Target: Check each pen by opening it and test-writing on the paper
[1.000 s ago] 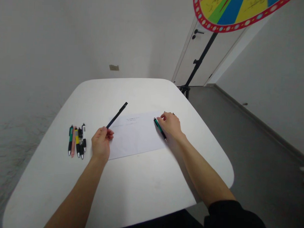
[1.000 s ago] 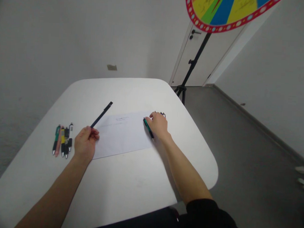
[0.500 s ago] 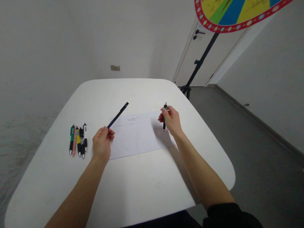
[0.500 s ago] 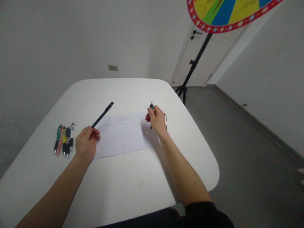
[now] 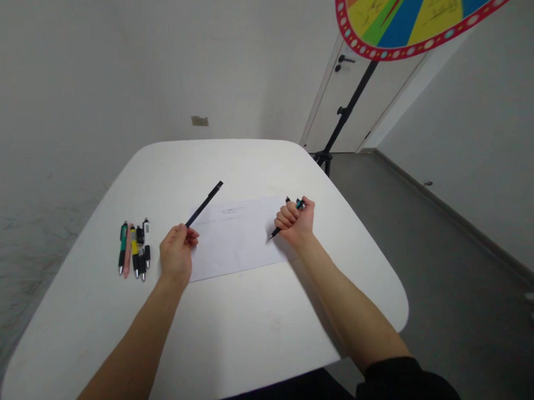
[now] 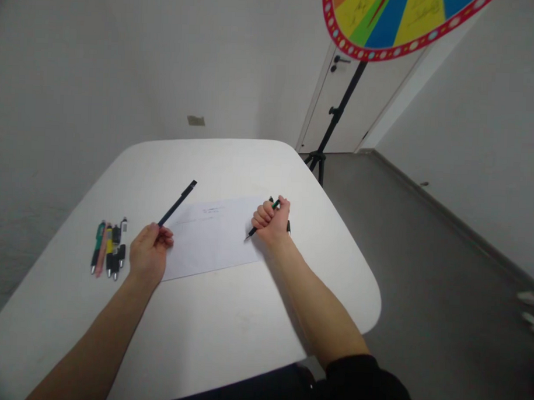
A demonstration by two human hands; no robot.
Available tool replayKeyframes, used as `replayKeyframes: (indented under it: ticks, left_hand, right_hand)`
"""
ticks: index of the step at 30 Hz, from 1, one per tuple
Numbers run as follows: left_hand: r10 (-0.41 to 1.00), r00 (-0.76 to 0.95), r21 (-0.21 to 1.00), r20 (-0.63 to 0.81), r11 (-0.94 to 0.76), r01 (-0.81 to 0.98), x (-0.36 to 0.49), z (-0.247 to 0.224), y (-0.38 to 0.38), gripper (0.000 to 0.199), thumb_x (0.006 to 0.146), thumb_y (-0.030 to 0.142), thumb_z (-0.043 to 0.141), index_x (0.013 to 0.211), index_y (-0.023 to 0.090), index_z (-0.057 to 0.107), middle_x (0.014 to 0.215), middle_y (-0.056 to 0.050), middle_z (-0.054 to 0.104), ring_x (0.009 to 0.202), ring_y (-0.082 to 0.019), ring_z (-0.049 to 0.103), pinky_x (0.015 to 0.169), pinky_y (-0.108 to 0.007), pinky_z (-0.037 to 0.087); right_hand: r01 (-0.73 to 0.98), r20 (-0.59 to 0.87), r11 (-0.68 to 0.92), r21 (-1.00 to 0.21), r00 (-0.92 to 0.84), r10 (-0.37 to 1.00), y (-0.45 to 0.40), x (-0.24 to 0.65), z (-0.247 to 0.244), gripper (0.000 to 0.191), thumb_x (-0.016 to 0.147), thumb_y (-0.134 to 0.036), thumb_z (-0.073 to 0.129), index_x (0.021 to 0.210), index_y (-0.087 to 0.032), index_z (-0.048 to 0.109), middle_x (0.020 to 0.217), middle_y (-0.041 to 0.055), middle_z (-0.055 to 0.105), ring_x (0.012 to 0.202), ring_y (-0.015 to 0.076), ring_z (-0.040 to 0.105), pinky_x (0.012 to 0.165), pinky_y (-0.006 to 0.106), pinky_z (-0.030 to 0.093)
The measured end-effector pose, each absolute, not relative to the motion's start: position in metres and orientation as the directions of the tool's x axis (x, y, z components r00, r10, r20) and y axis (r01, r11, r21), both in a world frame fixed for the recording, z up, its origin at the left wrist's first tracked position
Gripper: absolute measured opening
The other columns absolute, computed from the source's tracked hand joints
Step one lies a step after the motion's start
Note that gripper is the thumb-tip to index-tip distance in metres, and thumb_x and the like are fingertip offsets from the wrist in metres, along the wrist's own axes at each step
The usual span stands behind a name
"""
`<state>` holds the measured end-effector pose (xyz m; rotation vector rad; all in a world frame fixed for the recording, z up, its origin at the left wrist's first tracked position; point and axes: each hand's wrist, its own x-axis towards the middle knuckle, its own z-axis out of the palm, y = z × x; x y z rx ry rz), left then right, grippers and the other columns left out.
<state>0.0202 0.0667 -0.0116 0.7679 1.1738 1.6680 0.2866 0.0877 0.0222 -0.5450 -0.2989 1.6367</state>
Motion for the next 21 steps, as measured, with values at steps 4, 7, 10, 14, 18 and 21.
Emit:
replayKeyframes:
  ticks: [4,7,10,14,18,21]
  left_hand:
    - [0.923,-0.383,0.935,-0.019,-0.119,-0.334,0.02,-0.011,0.066,0.038,0.063,0.049,0.078,0.064,0.017,0.057,0.06,0.002,0.06,0.055,-0.008,0.051,0.052,-0.02,0.04]
    - [0.927,-0.375,0.934,-0.017,-0.12,-0.337,0.02,-0.012,0.067,0.038,0.064,0.049,0.078,0.064,0.017,0.057,0.06,0.002,0.059,0.056,-0.009,0.05,0.052,-0.02,0.04]
    - [0.926,-0.378,0.934,-0.015,-0.122,-0.335,0.02,-0.011,0.066,0.038,0.064,0.049,0.078,0.064,0.017,0.057,0.06,0.002,0.059,0.055,-0.009,0.05,0.052,-0.02,0.04]
    - [0.926,-0.375,0.93,-0.032,-0.11,-0.351,0.02,-0.01,0.066,0.039,0.062,0.05,0.079,0.064,0.017,0.058,0.06,0.001,0.06,0.057,-0.009,0.051,0.052,-0.02,0.04]
    - [0.928,-0.37,0.933,-0.035,-0.103,-0.346,0.02,-0.011,0.065,0.037,0.065,0.049,0.077,0.065,0.017,0.058,0.06,0.001,0.06,0.056,-0.008,0.051,0.052,-0.02,0.04]
    - [0.926,-0.376,0.934,-0.037,-0.102,-0.342,0.02,-0.011,0.066,0.037,0.065,0.049,0.077,0.064,0.018,0.058,0.06,0.001,0.06,0.055,-0.008,0.051,0.052,-0.02,0.04]
  right_hand:
    - [-0.825,-0.177,-0.231,-0.515,-0.162,0.971,0.08,0.256,0.017,0.06,0.088,-0.06,0.048,0.044,-0.021,0.034,0.038,-0.0074,0.028,0.034,0.0043,0.012,0.03,0.019,0.013]
    - [-0.786,-0.194,-0.22,-0.577,-0.13,0.972,0.078,0.242,0.016,0.035,0.081,-0.045,0.067,0.062,-0.016,0.059,0.057,-0.0032,0.055,0.036,0.0014,0.016,0.03,0.018,0.014]
    - [-0.737,-0.235,-0.194,-0.647,-0.049,0.971,0.08,0.239,0.016,0.016,0.079,-0.031,0.068,0.074,-0.016,0.067,0.072,0.0011,0.066,0.038,0.0016,0.029,0.032,0.017,0.024]
    - [-0.644,-0.195,-0.162,-0.748,-0.02,0.981,0.09,0.247,0.016,0.046,0.086,-0.058,0.053,0.067,-0.017,0.064,0.058,0.0032,0.061,0.047,0.0105,0.05,0.042,0.023,0.04]
    - [-0.427,-0.142,-0.111,-0.897,0.04,0.989,0.105,0.255,0.015,0.055,0.077,-0.072,0.055,0.073,-0.018,0.064,0.049,0.0003,0.055,0.041,0.0111,0.047,0.038,0.024,0.035]
    - [-0.191,-0.011,0.01,-0.982,0.108,0.994,0.114,0.256,0.008,0.033,0.064,-0.047,0.078,0.072,-0.02,0.061,0.053,-0.0014,0.06,0.046,0.0116,0.052,0.043,0.024,0.04]
